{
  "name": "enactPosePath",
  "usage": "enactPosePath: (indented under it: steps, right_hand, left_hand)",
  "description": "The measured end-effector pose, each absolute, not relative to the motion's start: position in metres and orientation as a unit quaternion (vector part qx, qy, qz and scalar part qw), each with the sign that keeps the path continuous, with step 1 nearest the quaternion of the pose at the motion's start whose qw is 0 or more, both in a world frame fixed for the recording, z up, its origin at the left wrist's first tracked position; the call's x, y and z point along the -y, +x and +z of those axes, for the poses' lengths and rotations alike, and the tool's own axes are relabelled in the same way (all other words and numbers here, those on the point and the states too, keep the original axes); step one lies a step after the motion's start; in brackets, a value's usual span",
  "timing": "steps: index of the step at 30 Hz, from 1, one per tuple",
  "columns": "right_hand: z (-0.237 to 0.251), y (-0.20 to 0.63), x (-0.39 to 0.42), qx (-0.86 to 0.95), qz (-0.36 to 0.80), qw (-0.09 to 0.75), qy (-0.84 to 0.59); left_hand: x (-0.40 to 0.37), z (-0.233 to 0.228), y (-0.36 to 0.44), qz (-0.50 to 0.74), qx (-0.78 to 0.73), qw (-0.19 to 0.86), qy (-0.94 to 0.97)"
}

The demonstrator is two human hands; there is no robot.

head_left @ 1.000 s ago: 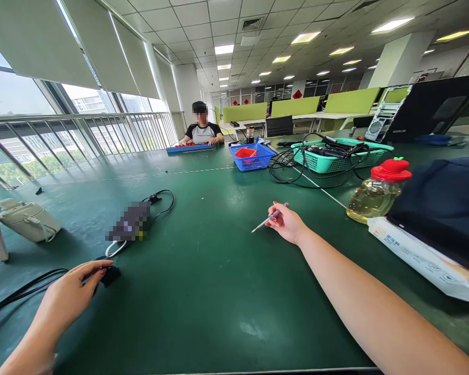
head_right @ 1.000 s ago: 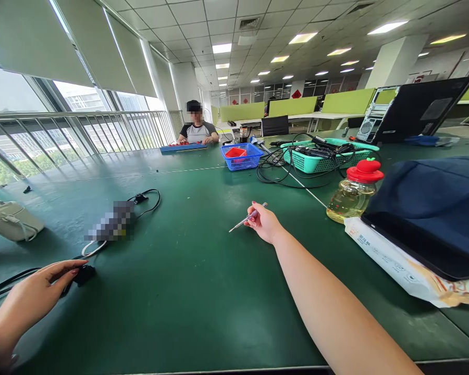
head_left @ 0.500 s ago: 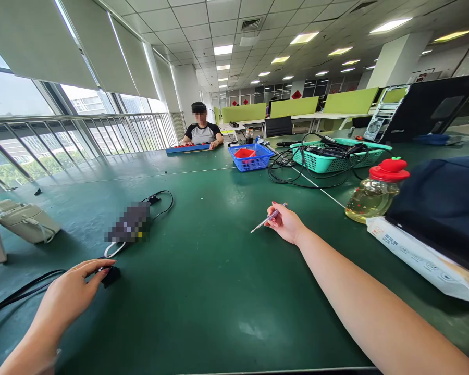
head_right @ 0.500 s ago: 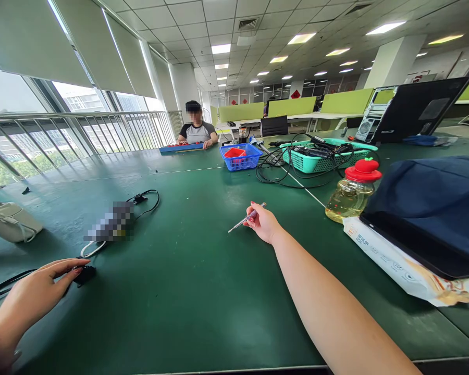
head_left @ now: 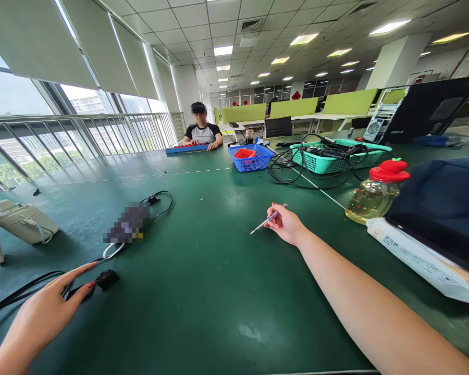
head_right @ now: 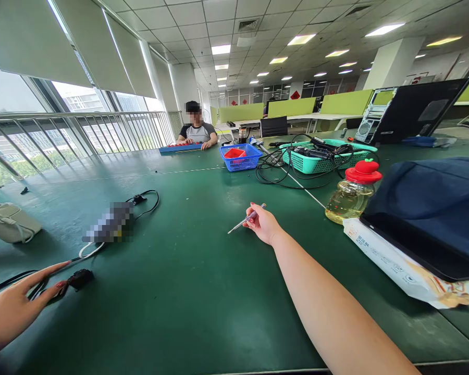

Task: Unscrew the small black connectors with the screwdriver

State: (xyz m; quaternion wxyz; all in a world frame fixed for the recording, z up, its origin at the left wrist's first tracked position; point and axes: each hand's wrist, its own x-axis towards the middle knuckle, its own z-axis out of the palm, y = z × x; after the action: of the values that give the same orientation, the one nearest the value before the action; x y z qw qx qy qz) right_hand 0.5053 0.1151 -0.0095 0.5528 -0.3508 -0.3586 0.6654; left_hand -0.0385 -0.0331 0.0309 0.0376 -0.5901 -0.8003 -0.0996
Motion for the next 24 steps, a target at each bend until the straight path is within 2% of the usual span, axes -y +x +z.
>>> enactPosePath:
  steps: [3,7,10,18,24]
  right_hand:
    - [-0.009,0.505,-0.115,0.36,0.666,0.551,-0.35]
    - [-0.01,0.506,-0.115,0.368,0.664,0.549,-0.349]
    - [-0.01,0.505,-0.115,0.37,0.663,0.548,-0.35]
    - [-0.008,0.504,-0.113,0.367,0.662,0.549,-0.353]
    - [-0.01,0.504,-0.115,0.372,0.659,0.551,-0.352]
  left_hand:
    - [0.036,0.005,-0.071,-0.104,0.754,0.058,-0.646]
    - [0.04,-0.014,-0.087,-0.074,0.764,0.027,-0.64]
    - [0.041,-0.009,-0.081,-0.069,0.762,0.028,-0.644]
    - [0.033,0.036,-0.018,-0.094,0.777,0.117,-0.611]
    - [0.009,0.028,0.012,-0.047,0.75,0.094,-0.653]
